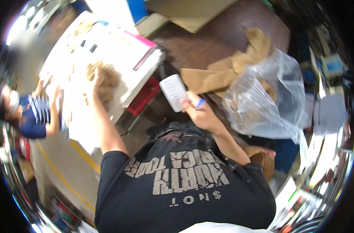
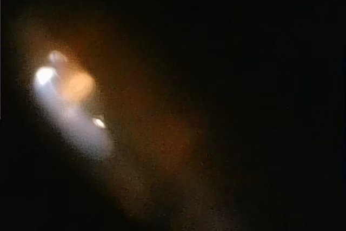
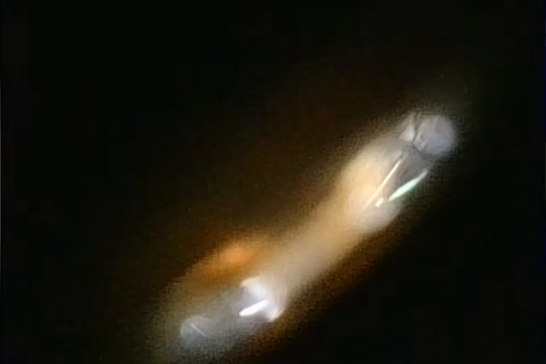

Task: The person handles small cardboard pieces, places them into a plastic bag, and writes on a piece of paper. They also interact with another person at a table, exchanging items and writing notes.

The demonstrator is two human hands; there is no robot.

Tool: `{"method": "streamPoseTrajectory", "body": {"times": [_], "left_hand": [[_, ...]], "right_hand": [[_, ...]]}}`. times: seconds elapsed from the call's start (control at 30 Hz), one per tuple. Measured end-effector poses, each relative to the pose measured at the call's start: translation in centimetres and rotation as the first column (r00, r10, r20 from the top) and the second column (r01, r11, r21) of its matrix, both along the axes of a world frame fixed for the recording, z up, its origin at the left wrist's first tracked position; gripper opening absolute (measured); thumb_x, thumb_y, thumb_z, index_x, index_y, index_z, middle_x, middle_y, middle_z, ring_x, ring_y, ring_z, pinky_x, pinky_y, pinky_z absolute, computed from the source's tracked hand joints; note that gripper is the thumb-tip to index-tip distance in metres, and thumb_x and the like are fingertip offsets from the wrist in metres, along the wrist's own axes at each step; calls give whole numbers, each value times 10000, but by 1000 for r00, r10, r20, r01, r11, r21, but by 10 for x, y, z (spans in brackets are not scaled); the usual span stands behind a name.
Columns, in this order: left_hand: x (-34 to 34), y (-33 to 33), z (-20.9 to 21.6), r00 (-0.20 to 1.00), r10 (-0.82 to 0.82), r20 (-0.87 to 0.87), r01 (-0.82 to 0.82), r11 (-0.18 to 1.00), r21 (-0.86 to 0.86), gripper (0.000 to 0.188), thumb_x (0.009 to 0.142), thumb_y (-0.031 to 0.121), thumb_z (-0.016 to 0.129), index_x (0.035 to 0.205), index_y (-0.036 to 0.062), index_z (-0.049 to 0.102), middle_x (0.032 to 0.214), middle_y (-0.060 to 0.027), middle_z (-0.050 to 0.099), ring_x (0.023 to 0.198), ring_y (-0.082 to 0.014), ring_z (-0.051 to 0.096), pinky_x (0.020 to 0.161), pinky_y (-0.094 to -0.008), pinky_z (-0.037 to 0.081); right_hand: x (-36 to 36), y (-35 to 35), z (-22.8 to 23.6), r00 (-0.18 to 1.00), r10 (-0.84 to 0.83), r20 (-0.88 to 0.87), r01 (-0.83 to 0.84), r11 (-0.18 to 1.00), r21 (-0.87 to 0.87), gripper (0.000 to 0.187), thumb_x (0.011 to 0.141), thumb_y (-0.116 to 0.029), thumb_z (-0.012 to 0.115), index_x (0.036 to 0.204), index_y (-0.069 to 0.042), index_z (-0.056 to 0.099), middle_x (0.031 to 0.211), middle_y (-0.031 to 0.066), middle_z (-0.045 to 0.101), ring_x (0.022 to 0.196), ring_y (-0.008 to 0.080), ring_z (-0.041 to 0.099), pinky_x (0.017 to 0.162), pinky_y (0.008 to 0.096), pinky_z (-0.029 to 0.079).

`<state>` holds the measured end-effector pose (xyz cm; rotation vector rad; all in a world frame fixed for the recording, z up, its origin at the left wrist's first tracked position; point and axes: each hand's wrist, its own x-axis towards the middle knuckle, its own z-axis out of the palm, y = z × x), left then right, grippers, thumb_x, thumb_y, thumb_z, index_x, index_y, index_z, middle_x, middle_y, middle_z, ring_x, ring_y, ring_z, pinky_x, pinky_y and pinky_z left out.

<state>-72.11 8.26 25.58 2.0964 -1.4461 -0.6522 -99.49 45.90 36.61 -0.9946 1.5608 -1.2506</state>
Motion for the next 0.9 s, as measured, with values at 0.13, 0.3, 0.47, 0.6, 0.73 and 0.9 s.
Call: {"method": "streamPoseTrajectory", "body": {"times": [0.13, 0.3, 0.47, 0.6, 0.73, 0.9], "left_hand": [[6, -44, -35, 992, -47, -113, 51, 998, 37, 836, 922, 656, 606, 1522, 94, 459, 1568, -229, 408, 1454, -400, 383, 1171, -568, 335], [-2, -50, -45, 922, -95, -376, 111, 994, 23, 830, 912, 646, 627, 1502, 82, 479, 1539, -206, 444, 1431, -385, 412, 1152, -546, 374], [32, -28, -36, 739, -90, -667, 105, 994, -18, 824, 902, 636, 648, 1482, 70, 499, 1510, -182, 480, 1407, -369, 442, 1132, -525, 412], [118, -2, -23, 341, -534, -773, 179, 845, -505, 687, 929, 544, 655, 1394, 46, 567, 1393, -106, 571, 1348, -295, 505, 1107, -484, 451], [51, 59, 101, 12, -327, -945, -71, 942, -327, 631, 924, 445, 611, 1411, 47, 554, 1410, -131, 598, 1265, -317, 601, 1065, -508, 501], [15, 90, 162, -125, -567, -814, -98, 824, -559, 707, 931, 576, 501, 1445, 92, 524, 1400, -143, 599, 1290, -354, 582, 1052, -558, 511]], "right_hand": [[-7, 14, 17, 994, -27, -110, 34, 998, 57, 243, 1073, -230, 549, 1020, 7, 538, 846, 192, 612, 748, 257, 556, 716, 392, 459], [-26, 38, 17, 976, -168, -140, 173, 985, 26, 270, 1059, -247, 579, 1026, 15, 525, 876, 224, 620, 787, 321, 581, 741, 405, 457], [-57, 94, 55, 913, -214, -347, 198, 977, -84, 168, 1019, -146, 631, 1071, 9, 593, 960, 180, 626, 865, 329, 593, 807, 401, 477], [-75, 179, 111, 621, -396, -677, 515, 857, -29, 373, 1019, -217, 620, 1299, 28, 600, 1373, 209, 563, 1168, 347, 608, 998, 395, 472], [-85, 271, 141, 398, -666, -631, 634, 697, -335, 507, 1068, -405, 472, 1369, -9, 572, 1577, 198, 457, 1165, 270, 664, 915, 360, 562], [-130, 331, 141, 281, -748, -601, 763, 554, -332, 492, 1130, -360, 379, 1543, -99, 442, 1649, 154, 356, 1316, 329, 566, 1068, 399, 485]]}}
